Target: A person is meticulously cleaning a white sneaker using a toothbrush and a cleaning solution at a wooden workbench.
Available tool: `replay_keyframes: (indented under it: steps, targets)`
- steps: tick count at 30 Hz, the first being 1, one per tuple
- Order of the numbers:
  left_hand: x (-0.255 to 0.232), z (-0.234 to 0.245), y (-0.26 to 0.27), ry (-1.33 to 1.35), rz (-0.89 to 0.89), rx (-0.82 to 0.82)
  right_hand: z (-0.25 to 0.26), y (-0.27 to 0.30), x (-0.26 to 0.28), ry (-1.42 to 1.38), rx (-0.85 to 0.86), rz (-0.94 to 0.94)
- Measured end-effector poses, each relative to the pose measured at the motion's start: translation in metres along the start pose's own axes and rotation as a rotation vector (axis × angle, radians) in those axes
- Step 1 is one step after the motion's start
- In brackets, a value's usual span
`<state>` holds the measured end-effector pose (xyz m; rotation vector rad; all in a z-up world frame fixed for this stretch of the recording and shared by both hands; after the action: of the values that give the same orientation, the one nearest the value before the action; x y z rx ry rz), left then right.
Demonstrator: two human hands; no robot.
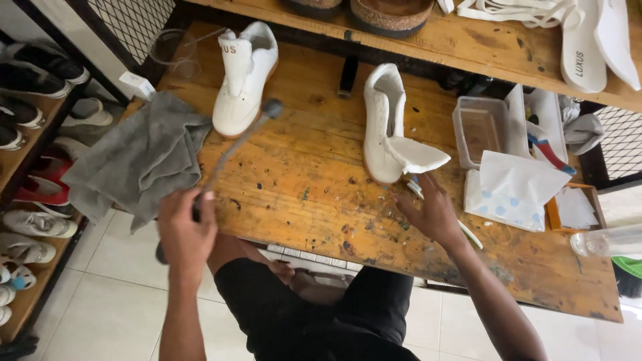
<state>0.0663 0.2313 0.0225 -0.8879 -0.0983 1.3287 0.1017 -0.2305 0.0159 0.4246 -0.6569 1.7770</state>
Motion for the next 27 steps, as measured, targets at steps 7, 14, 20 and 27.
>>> replay_keyframes:
  steps: [7, 14, 20, 27]
  targets:
    - [0.051, 0.03, -0.001, -0.124, 0.204, -0.04, 0.015, 0.01, -0.003, 0.04, 0.075, -0.03]
    - [0.072, 0.024, 0.004, -0.22, 0.346, 0.01, 0.02, 0.021, -0.008, 0.079, 0.056, -0.079]
    - [0.031, 0.043, 0.023, -0.298, 0.242, -0.011, 0.039, 0.047, 0.037, 0.095, -0.1, 0.036]
    - [0.047, 0.038, -0.01, -0.199, 0.247, 0.016, 0.028, 0.054, 0.054, 0.019, -0.067, 0.078]
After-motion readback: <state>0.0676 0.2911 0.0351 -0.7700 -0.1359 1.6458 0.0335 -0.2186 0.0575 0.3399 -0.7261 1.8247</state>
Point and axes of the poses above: each hand's wrist, its own y-axis away from the middle knuckle, its own z-axis out of the back of the hand, x = y × z, the point moved 6 cm from there along -y, towards the middle knuckle, and after that the axes turned 6 degrees about x, right-handed, at the moved point
